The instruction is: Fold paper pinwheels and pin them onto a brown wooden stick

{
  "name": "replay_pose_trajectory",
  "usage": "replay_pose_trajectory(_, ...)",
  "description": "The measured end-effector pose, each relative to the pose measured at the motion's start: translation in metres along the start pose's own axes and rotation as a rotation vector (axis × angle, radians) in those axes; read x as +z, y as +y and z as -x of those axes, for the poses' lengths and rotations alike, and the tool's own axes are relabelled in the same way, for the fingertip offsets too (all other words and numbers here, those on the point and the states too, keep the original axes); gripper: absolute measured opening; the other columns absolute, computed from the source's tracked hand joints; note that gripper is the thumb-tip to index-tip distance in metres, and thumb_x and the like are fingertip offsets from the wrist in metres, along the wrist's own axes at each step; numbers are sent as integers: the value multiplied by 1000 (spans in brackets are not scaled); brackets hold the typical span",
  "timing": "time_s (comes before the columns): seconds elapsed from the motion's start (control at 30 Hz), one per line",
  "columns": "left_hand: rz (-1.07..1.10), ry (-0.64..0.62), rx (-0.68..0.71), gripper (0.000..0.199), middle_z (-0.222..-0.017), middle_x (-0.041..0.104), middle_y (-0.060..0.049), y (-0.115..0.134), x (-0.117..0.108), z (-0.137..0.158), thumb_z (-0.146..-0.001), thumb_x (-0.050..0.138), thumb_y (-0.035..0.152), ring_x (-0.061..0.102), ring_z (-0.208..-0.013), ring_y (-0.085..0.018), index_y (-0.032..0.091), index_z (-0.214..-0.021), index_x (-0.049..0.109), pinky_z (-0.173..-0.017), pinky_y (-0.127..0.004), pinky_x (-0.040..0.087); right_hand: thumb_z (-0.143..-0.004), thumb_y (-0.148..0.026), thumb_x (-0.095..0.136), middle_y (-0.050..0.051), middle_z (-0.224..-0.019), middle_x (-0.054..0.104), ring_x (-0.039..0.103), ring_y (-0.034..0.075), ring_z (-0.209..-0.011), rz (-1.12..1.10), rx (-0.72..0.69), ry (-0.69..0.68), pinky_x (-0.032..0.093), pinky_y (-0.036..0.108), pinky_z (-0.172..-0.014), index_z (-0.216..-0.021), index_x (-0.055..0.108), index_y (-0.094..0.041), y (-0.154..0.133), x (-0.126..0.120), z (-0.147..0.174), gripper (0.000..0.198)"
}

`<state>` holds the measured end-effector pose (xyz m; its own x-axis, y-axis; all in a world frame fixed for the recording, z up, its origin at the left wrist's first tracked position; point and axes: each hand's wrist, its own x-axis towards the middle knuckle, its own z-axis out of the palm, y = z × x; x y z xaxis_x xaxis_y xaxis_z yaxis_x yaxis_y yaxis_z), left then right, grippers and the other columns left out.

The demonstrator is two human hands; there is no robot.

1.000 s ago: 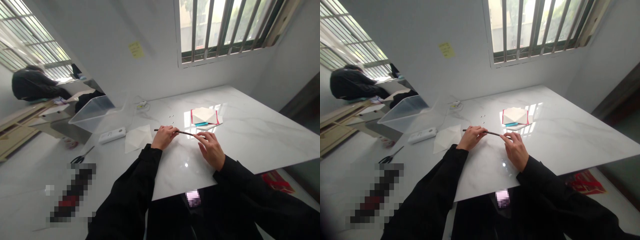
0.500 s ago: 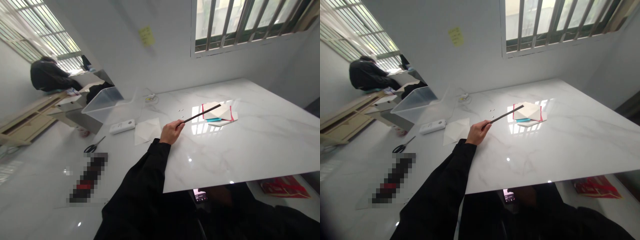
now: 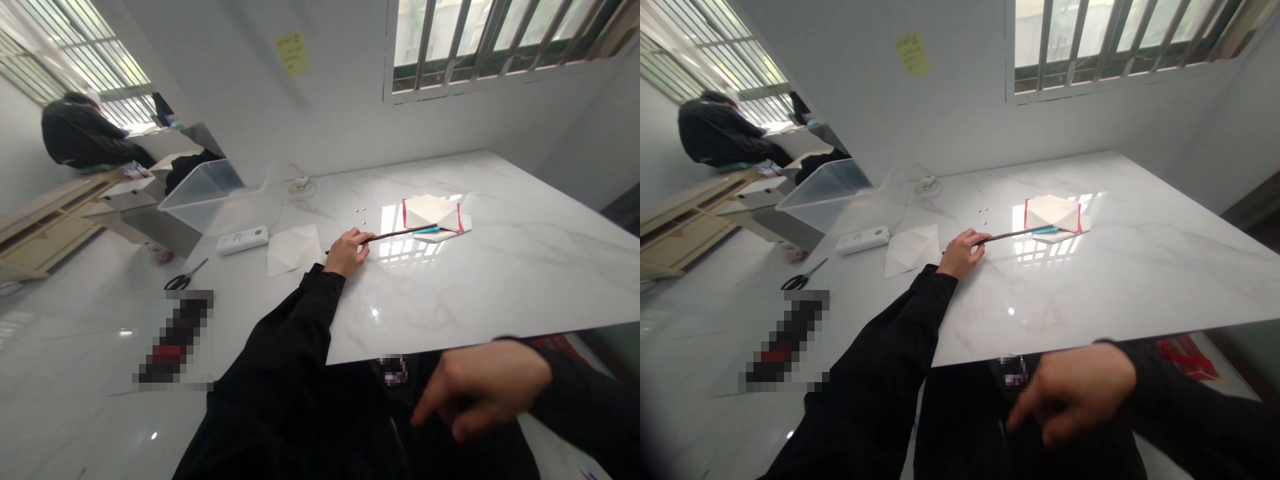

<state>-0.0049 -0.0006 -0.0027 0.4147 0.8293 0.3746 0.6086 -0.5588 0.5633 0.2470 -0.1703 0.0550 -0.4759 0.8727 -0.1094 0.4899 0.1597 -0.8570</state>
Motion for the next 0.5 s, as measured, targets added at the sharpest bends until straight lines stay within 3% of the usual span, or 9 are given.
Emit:
replay_pose_trajectory(0.07,-19,1,9,36,-101,66,-9,-1,1,0,-88,59,14,61,-101,-27,25,-116,80,-96,-39,46,-103,-43,56,6,-103,74,71,19,-93,-9,-47,61,57,38,-85,-121,74,-27,1,-34,-22,30)
replay_pose_trajectory(0.13,-72,-16,23,33,-100,67,-8,-2,1,0,-85,61,12,61,-100,-27,23,-108,81,-96,-41,45,-105,-42,47,7,-96,74,69,18,-88,-7,-118,205,55,40,-87,-125,73,-24,9,-70,-61,37)
replay_pose_trajectory(0.2,-130,-59,48,29,-100,69,-8,-3,1,1,-83,64,12,60,-100,-27,24,-101,82,-97,-43,45,-102,-43,49,9,-93,73,68,21,-88,72,-257,584,55,44,-87,-123,73,-19,27,-97,-107,41)
replay_pose_trajectory(0.27,-165,-87,77,26,-103,71,-7,-3,1,3,-82,65,12,58,-103,-27,24,-97,83,-99,-44,45,-98,-44,53,14,-109,74,68,28,-103,244,-264,791,52,49,-96,-126,72,-18,54,-110,-149,42)
replay_pose_trajectory(0.37,-164,-109,102,26,-105,73,-6,-1,3,4,-83,65,11,58,-104,-25,25,-96,83,-100,-44,45,-93,-48,60,21,-141,62,52,39,-134,583,-136,845,38,59,-113,-133,67,-15,99,-104,-185,53)
replay_pose_trajectory(0.43,-139,-131,119,25,-105,73,-6,-1,4,3,-84,65,11,58,-103,-25,25,-95,83,-101,-43,46,-91,-56,61,24,-146,58,46,45,-137,712,36,770,32,67,-113,-137,64,-15,124,-94,-192,62)
replay_pose_trajectory(0.5,-105,-147,142,24,-105,73,-6,0,6,3,-84,65,12,59,-103,-24,25,-95,82,-101,-43,47,-92,-61,57,25,-140,61,50,46,-131,766,134,682,33,68,-110,-133,65,-14,140,-89,-194,63)
